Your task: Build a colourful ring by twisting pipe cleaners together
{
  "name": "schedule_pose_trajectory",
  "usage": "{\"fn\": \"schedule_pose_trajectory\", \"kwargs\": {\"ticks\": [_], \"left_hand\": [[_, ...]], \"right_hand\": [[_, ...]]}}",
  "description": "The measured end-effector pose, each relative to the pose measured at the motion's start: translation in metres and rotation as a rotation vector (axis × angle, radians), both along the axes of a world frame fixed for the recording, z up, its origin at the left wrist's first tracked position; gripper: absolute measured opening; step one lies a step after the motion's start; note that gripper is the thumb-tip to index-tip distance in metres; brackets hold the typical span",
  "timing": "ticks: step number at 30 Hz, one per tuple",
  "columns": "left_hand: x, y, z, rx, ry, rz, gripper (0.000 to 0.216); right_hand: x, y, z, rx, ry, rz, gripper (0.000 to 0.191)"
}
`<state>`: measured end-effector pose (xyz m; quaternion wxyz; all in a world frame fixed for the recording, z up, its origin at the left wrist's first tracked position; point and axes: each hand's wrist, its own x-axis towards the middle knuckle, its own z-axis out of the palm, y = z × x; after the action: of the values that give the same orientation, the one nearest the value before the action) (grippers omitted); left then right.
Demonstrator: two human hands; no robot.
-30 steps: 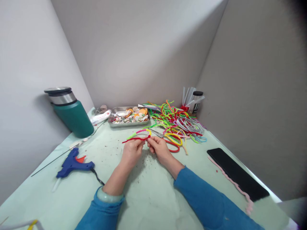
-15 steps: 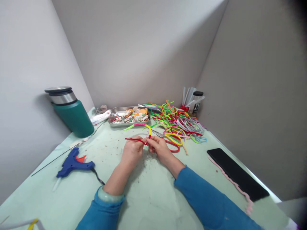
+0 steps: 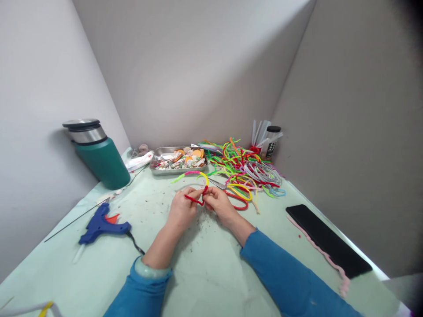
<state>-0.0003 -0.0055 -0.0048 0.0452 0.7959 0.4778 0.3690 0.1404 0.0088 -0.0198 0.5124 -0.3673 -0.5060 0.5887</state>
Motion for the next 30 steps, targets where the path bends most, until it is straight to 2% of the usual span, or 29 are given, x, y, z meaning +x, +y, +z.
{"fn": "schedule_pose_trajectory", "kwargs": {"ticks": [4, 9, 17, 26, 30], "left_hand": [[0.001, 0.001, 0.0, -0.065, -0.238, -0.004, 0.023], [0.001, 0.003, -0.001, -0.155, -0.357, 0.033, 0.017], [0.0, 0.003, -0.002, -0.21, -0.366, 0.084, 0.018], [0.001, -0.001, 0.006, -0.154, -0.34, 0.047, 0.016], [0.001, -0.001, 0.007, -0.126, -0.288, 0.037, 0.014]], "right_hand": [[-0.001, -0.001, 0.0, 0.03, -0.001, 0.0, 0.016], [-0.004, 0.0, -0.006, 0.084, -0.046, -0.013, 0.012], [-0.006, 0.002, -0.012, 0.113, -0.093, -0.015, 0.014], [-0.001, -0.002, -0.004, 0.056, -0.073, -0.002, 0.017], [0.004, -0.001, -0.002, 0.041, -0.042, -0.018, 0.028]]}}
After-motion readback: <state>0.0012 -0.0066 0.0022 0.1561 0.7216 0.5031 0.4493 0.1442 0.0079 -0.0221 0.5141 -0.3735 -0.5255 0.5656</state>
